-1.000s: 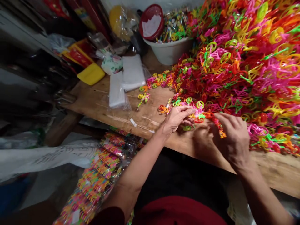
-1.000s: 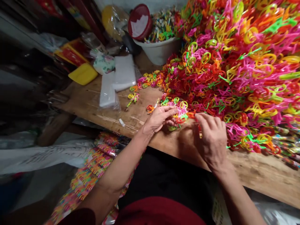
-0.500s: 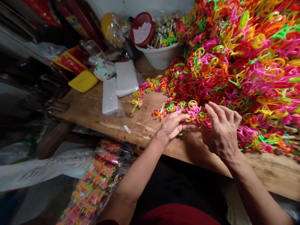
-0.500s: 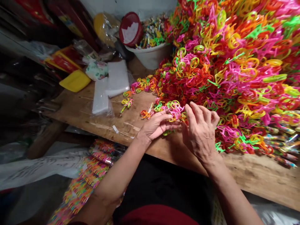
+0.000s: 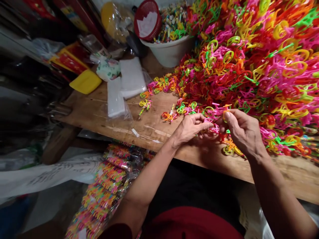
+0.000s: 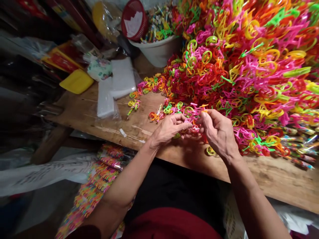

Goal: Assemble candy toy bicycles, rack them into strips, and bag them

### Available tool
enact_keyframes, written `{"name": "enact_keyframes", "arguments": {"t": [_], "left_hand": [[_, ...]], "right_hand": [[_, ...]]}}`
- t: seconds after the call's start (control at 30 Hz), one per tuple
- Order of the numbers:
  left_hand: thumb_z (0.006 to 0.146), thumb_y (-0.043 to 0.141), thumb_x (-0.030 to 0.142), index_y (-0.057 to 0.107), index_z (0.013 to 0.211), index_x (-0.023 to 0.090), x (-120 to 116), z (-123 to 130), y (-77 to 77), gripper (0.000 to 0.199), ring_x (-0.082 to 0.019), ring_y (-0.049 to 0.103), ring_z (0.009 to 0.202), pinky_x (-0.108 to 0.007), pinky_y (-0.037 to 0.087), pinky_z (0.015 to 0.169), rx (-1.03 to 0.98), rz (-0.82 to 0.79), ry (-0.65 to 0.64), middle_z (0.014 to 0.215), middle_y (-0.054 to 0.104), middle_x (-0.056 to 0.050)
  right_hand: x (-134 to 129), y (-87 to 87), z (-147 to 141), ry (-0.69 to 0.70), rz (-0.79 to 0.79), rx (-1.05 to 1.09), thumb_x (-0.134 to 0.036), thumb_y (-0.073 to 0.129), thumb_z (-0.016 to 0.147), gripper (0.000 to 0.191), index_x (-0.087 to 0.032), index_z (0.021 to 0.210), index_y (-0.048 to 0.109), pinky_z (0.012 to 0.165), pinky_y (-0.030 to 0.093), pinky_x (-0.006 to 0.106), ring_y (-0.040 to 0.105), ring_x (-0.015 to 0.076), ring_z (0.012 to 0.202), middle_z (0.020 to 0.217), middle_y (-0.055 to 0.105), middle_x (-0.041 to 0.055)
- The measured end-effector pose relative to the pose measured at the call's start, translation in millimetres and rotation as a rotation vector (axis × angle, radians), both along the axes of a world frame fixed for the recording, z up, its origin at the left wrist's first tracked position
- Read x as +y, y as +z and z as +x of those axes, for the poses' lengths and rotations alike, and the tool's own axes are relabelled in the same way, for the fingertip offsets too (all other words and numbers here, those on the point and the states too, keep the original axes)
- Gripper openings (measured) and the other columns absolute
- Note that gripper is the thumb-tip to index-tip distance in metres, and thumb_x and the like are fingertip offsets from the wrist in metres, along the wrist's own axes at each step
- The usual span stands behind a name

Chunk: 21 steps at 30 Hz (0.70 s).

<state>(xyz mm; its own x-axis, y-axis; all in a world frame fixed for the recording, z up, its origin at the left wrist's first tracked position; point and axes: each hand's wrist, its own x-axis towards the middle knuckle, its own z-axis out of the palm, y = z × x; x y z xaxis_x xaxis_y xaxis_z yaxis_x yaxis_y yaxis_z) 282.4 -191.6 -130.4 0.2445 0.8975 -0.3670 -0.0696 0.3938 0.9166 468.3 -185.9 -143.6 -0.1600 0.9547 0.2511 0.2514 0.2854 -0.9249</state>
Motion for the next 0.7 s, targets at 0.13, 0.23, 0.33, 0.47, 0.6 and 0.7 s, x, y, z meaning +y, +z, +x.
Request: {"name": "enact_keyframes", "arguments": {"t": [0.13, 0.23, 0.33, 0.47, 0.6, 0.7], "left_hand": [[0.088, 0.066, 0.019, 0.064, 0.101, 0.013, -4.9, 5.3, 5.2, 0.015, -0.01, 0.066, 0.055, -0.018, 0.051, 0.05, 0.107, -0.054, -0.086, 0.074, 0.071, -0.001], [0.086, 0.068, 0.018, 0.065, 0.103, 0.013, -7.0, 7.5, 10.9, 0.018, -0.012, 0.067, 0.054, -0.018, 0.051, 0.051, 0.048, -0.135, -0.16, 0.071, 0.072, -0.001], [0.081, 0.076, 0.026, 0.067, 0.097, 0.01, -8.6, 6.5, 14.2, 0.023, -0.014, 0.07, 0.059, -0.021, 0.056, 0.055, -0.031, -0.142, -0.157, 0.073, 0.073, -0.005], [0.085, 0.069, 0.026, 0.067, 0.093, 0.008, -10.7, 5.1, 14.8, 0.019, -0.015, 0.072, 0.059, -0.02, 0.053, 0.048, -0.029, -0.103, -0.235, 0.088, 0.073, -0.01], [0.082, 0.077, 0.034, 0.066, 0.097, 0.009, -10.1, 7.0, 15.6, 0.032, -0.015, 0.071, 0.056, -0.018, 0.05, 0.044, -0.047, -0.091, -0.262, 0.087, 0.071, -0.008], [0.081, 0.08, 0.043, 0.064, 0.093, 0.011, -6.6, 9.7, 17.0, 0.038, -0.014, 0.071, 0.053, -0.016, 0.05, 0.043, -0.065, -0.099, -0.23, 0.077, 0.068, -0.002]], "right_hand": [[-7.5, 5.7, -2.0, -0.067, -0.025, -0.086, -0.042, 0.054, 0.101, 0.029, -0.02, 0.104, 0.072, 0.059, 0.048, 0.027, 0.063, 0.015, 0.066, 0.081, 0.071, 0.0043], [-11.0, 17.5, 2.4, 0.083, 0.06, -0.206, -0.038, 0.058, 0.098, 0.027, -0.019, 0.11, 0.073, 0.078, 0.052, 0.032, 0.069, 0.019, 0.087, 0.1, 0.075, 0.0073], [-11.1, 24.7, 8.5, 0.072, 0.077, -0.191, -0.039, 0.059, 0.097, 0.025, -0.021, 0.109, 0.073, 0.077, 0.052, 0.032, 0.068, 0.0179, 0.084, 0.097, 0.074, 0.0059], [-10.2, 19.2, 9.7, -0.109, -0.042, -0.021, -0.042, 0.06, 0.096, 0.025, -0.02, 0.09, 0.071, 0.055, 0.042, 0.027, 0.055, 0.0125, 0.059, 0.069, 0.063, 0.0005], [-12.0, 11.1, 3.7, -0.137, -0.146, 0.12, -0.045, 0.069, 0.088, 0.025, -0.021, 0.08, 0.068, 0.051, 0.04, 0.025, 0.053, 0.0118, 0.056, 0.065, 0.061, -0.0005], [-13.1, 9.0, 2.2, -0.218, -0.202, 0.232, -0.046, 0.077, 0.08, 0.027, -0.021, 0.075, 0.068, 0.052, 0.041, 0.025, 0.053, 0.0116, 0.059, 0.068, 0.063, 0.0002]]}}
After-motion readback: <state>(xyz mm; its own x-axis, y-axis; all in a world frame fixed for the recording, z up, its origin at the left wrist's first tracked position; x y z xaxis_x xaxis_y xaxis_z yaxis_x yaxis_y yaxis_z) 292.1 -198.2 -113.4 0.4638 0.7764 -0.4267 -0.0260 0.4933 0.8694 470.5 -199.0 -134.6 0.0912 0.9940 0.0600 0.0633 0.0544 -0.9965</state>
